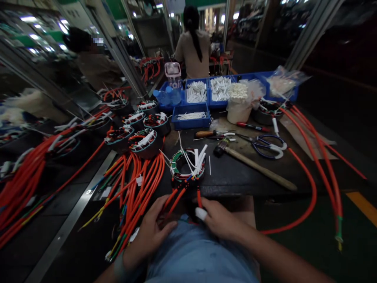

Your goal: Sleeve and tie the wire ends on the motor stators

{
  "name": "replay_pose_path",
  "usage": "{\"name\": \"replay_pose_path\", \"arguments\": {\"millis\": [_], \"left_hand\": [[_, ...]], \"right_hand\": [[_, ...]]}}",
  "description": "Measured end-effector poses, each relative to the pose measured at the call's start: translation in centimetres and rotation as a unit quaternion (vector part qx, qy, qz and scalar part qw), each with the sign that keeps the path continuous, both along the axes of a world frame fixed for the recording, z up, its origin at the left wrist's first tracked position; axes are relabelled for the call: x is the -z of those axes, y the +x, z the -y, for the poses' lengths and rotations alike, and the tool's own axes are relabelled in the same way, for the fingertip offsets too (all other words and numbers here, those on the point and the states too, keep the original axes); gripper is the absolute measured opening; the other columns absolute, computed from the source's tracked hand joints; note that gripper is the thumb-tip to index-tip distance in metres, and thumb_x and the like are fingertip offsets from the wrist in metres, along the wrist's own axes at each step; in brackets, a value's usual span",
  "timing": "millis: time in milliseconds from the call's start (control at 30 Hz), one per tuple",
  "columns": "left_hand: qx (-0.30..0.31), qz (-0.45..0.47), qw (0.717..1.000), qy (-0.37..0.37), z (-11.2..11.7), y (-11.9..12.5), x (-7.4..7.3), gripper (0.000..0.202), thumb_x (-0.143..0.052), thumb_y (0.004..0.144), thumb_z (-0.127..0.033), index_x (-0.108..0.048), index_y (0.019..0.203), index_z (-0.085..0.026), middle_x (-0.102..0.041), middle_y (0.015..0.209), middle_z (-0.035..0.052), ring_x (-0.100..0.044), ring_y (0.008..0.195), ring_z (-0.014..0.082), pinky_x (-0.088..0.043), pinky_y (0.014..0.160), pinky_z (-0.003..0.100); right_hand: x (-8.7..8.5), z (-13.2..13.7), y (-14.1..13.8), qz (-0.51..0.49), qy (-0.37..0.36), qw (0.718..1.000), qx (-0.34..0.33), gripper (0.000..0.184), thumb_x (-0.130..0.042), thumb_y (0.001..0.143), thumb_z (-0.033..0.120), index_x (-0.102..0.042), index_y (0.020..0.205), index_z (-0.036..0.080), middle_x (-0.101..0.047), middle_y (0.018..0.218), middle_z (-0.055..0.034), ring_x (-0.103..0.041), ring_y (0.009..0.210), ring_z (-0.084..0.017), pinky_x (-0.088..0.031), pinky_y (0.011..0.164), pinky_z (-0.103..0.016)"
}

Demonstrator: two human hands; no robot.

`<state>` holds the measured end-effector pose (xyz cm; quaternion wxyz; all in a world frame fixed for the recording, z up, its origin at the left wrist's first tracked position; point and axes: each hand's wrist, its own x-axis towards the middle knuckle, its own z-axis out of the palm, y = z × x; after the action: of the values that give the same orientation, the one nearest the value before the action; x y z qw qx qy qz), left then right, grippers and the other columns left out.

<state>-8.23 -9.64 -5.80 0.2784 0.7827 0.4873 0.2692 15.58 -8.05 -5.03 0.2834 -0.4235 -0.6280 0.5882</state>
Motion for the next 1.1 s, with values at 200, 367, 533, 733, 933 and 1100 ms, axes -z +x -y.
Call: {"name": "replay_pose_path", "arguments": {"millis": [200,367,533,733,933,1100], "left_hand": [[-0.140,-0.115,0.973,0.142,0.2,-2.1,-1.0,0.090,-0.059,0.072,-0.021,-0.010,0.147,-0.021,-0.046,0.130,0.0169,-0.053,0.112,0.0327,-0.050,0.087,0.049],[-0.022,-0.295,0.936,0.189,-3.6,-8.8,-5.1,0.060,-0.043,0.078,-0.009,-0.045,0.134,-0.029,-0.065,0.111,0.0067,-0.059,0.094,0.0260,-0.050,0.083,0.043],[-0.059,-0.299,0.929,0.210,-3.5,-7.3,-7.4,0.042,-0.051,0.082,-0.017,-0.054,0.124,-0.023,-0.057,0.124,0.0122,-0.056,0.105,0.0293,-0.049,0.087,0.049],[-0.046,-0.139,0.949,0.278,-4.2,4.1,-6.9,0.052,-0.052,0.086,-0.021,-0.038,0.135,-0.011,-0.057,0.123,0.0161,-0.050,0.117,0.0278,-0.039,0.102,0.050],[0.047,-0.095,0.979,0.172,-9.7,4.2,-6.4,0.033,-0.058,0.084,-0.037,-0.060,0.111,-0.017,-0.068,0.095,0.0070,-0.061,0.091,0.0213,-0.042,0.095,0.043],[0.169,-0.093,0.980,0.039,-10.5,2.1,-8.6,0.029,-0.053,0.088,-0.034,-0.060,0.112,-0.020,-0.067,0.104,0.0050,-0.059,0.098,0.0192,-0.037,0.100,0.039]], "right_hand": [[-0.7,-1.6,-13.4,-0.284,-0.207,0.934,0.068,0.044,-0.039,0.083,0.061,-0.048,0.091,0.019,-0.058,0.073,-0.0016,-0.056,0.057,-0.011,-0.052,0.060,-0.028],[-1.5,-3.3,-15.8,-0.280,-0.203,0.938,0.006,0.029,-0.061,0.072,0.038,-0.058,0.092,0.018,-0.063,0.086,-0.0040,-0.060,0.070,-0.015,-0.052,0.076,-0.035],[-1.7,-3.7,-6.3,-0.084,0.021,0.987,-0.133,0.022,-0.063,0.069,0.015,-0.070,0.090,0.017,-0.069,0.092,-0.0045,-0.063,0.085,-0.017,-0.048,0.082,-0.029],[-2.5,-5.4,2.4,0.149,0.352,0.909,0.169,0.034,-0.049,0.086,0.022,-0.058,0.119,0.019,-0.067,0.095,-0.0068,-0.063,0.084,-0.017,-0.049,0.076,-0.029],[-6.0,-11.5,2.0,0.163,0.431,0.885,-0.069,0.027,-0.044,0.087,0.013,-0.067,0.100,0.018,-0.068,0.086,-0.0053,-0.063,0.079,-0.014,-0.046,0.071,-0.024],[-7.5,-14.9,1.2,0.174,0.399,0.879,-0.196,0.019,-0.051,0.087,0.018,-0.069,0.094,0.016,-0.067,0.082,-0.0051,-0.061,0.075,-0.014,-0.043,0.067,-0.023]]}}
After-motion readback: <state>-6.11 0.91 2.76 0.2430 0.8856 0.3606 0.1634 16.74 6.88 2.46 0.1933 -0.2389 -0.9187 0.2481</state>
